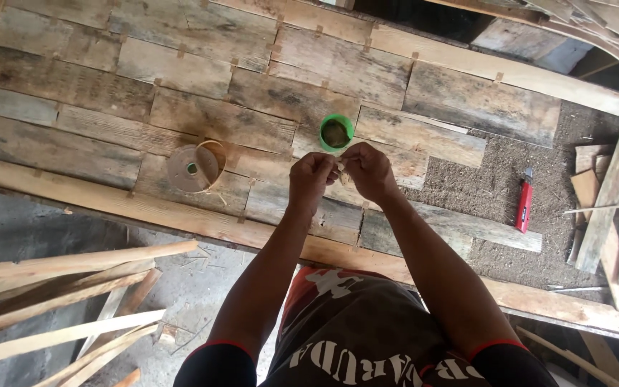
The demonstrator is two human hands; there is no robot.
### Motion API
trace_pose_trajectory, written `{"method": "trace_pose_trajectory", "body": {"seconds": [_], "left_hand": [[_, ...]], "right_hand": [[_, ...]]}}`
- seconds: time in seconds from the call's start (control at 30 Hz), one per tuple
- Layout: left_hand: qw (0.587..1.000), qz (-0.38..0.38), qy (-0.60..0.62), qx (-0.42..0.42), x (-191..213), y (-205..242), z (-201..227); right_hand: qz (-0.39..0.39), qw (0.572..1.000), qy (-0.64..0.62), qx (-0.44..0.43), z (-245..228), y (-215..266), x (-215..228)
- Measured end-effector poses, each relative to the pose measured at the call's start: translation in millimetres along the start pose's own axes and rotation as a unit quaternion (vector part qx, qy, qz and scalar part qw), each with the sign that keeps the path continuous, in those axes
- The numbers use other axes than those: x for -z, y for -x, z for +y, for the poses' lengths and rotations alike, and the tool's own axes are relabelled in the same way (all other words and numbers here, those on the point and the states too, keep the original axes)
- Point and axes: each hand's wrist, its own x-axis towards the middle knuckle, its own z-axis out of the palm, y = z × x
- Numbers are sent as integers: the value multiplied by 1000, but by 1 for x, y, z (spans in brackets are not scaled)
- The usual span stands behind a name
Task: The recorder is applying thin strips of wood veneer to a larger surface using glue and a utility knife.
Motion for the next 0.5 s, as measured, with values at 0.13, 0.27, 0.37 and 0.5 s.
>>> {"method": "trace_pose_trajectory", "body": {"seconds": [0.13, 0.27, 0.37, 0.5], "left_hand": [[994, 36, 84, 53, 4, -12, -12], [998, 20, 57, 8, 12, -22, -18], [997, 11, -36, -64, 13, -25, -11], [988, -19, -121, -89, 9, -32, 0]], "right_hand": [[19, 978, 155, 142, -36, 2, -6], [16, 975, 182, 126, -38, -1, -8], [17, 990, 58, 130, -15, -9, -8], [-5, 999, -31, -12, 7, -23, -7]]}}
